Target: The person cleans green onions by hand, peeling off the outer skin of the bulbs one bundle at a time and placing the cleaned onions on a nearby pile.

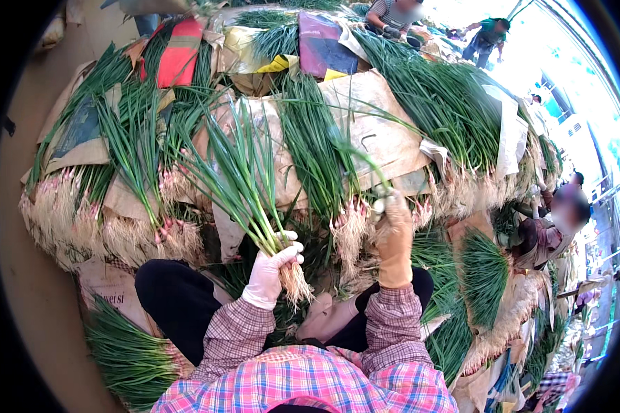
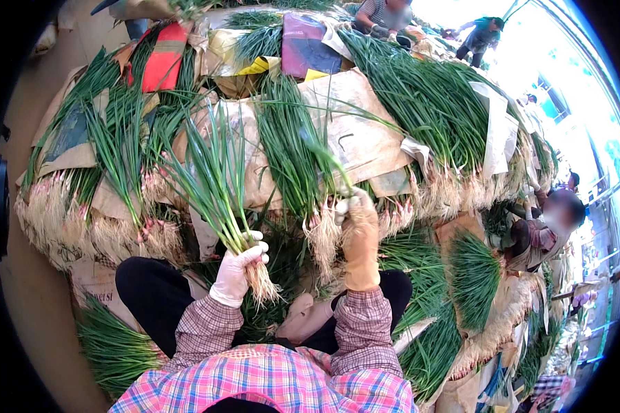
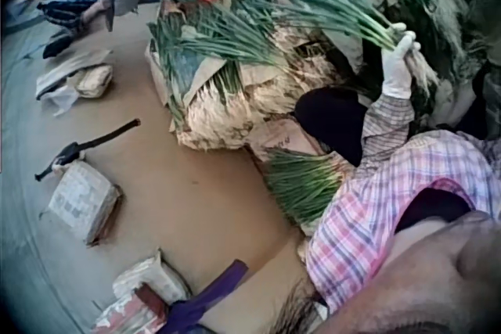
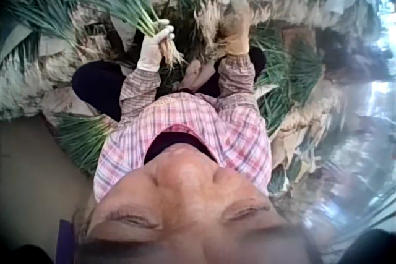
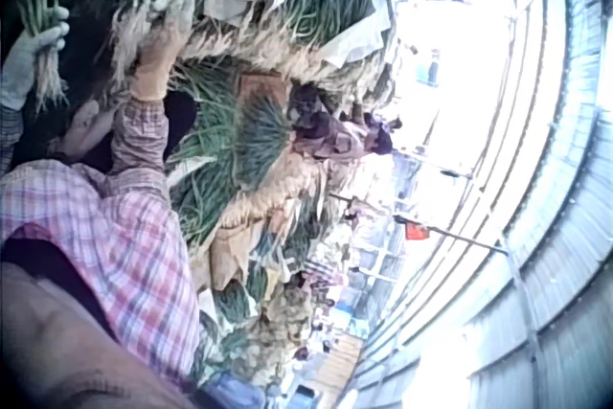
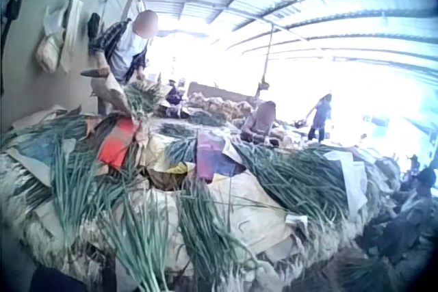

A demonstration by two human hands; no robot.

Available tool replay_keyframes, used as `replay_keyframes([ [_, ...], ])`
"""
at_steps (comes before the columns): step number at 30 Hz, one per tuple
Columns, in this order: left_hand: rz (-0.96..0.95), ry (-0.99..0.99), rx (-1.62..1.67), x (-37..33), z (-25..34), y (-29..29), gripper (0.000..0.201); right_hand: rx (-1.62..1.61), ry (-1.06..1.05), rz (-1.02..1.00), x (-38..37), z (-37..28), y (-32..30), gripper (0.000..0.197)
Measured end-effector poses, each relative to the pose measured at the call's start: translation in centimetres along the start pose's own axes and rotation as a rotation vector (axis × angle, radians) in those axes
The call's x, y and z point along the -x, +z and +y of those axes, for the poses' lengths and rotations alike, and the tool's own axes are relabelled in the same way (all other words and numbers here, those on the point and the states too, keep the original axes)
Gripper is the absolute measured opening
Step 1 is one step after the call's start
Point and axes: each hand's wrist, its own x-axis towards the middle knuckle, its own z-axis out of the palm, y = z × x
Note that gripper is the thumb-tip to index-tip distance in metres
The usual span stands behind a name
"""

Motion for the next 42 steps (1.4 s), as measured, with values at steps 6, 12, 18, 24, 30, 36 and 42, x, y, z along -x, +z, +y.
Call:
replay_keyframes([
  [6, 0.008, 0.013, 0.022, 0.1, 0.3, -1.2, 0.023, -0.114, 0.174, -0.312, 2.6, 4.0, 2.1, 0.017],
  [12, 0.012, -0.022, -0.121, -0.5, -1.6, 1.7, 0.023, 0.212, 0.38, -0.249, 7.1, 11.0, -2.3, 0.015],
  [18, 0.037, 0.047, -0.251, -3.5, -1.7, -4.3, 0.026, 1.294, -0.038, -0.166, 6.8, 13.9, 0.8, 0.018],
  [24, 0.053, -0.063, -0.402, -6.2, -3.5, -4.5, 0.021, 0.773, -0.639, 0.455, 14.4, -1.5, -4.8, 0.02],
  [30, 0.056, -0.062, -0.455, -5.3, -2.5, -4.4, 0.02, 0.692, 0.325, 1.202, 29.0, 6.3, -24.4, 0.044],
  [36, 0.088, -0.096, -0.429, -5.7, -2.4, -9.4, 0.021, 0.801, 0.77, 1.379, 39.6, 13.9, -28.7, 0.069],
  [42, 0.06, -0.172, -0.418, -5.7, -2.9, -8.9, 0.016, 0.755, 0.622, 1.511, 35.9, 13.0, -30.0, 0.07],
])
